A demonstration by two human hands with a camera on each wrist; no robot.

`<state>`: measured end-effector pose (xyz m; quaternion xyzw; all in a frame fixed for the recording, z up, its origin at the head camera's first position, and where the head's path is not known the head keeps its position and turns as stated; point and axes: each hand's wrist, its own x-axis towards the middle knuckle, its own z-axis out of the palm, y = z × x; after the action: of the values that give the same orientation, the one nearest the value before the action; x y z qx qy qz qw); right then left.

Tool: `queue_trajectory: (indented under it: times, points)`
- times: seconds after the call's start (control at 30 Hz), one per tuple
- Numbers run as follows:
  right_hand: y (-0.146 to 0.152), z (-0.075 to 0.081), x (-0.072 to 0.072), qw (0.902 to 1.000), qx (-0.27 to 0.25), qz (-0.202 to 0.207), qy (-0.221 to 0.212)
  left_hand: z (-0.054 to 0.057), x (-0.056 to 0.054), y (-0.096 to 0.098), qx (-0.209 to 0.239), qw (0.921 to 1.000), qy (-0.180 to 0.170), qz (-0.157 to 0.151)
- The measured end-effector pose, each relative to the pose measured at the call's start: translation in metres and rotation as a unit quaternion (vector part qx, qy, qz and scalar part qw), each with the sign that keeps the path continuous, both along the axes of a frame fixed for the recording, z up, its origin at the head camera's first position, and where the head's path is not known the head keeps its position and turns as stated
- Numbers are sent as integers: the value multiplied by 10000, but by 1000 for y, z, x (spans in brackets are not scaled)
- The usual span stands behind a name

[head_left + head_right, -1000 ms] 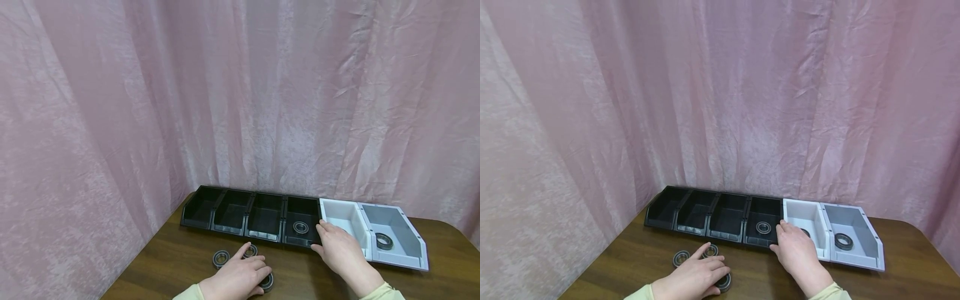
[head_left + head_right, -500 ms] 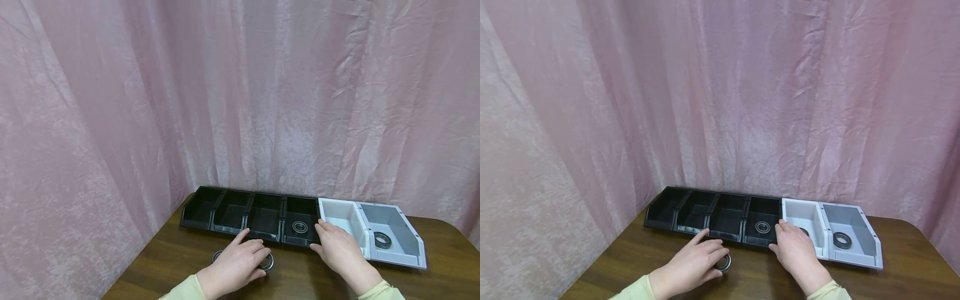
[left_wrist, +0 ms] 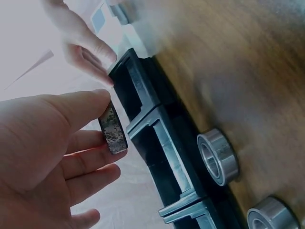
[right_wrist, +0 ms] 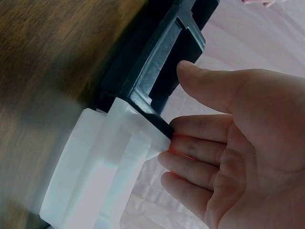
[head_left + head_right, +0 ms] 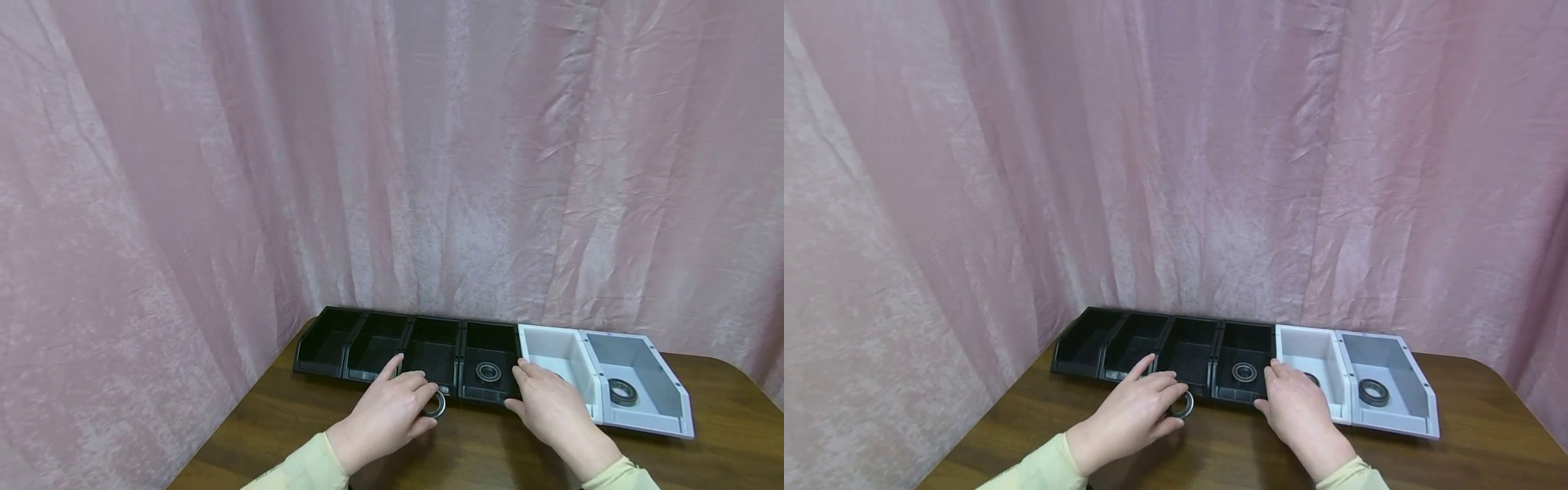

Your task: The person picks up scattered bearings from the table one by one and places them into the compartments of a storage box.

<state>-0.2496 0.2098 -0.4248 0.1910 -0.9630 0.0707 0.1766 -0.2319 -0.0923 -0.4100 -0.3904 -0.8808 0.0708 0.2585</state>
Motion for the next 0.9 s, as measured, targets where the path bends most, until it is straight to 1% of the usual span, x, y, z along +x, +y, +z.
queue_trajectory:
  times: [0.1,0.4,0.63,0.9]
  points:
    - [0,-1,0,10000,6,13,24,2,-3,1,-15,10000,65,64]
    - [-1,-1,1,10000,9,-12,-1,6,-16,2,1,9996,77,284]
    - [-1,0,0,10000,21,-15,-72,9,-26,3,53,9989,-93,456]
    - [0,2,-1,9999,20,-27,-139,12,-40,6,196,9984,-180,493]
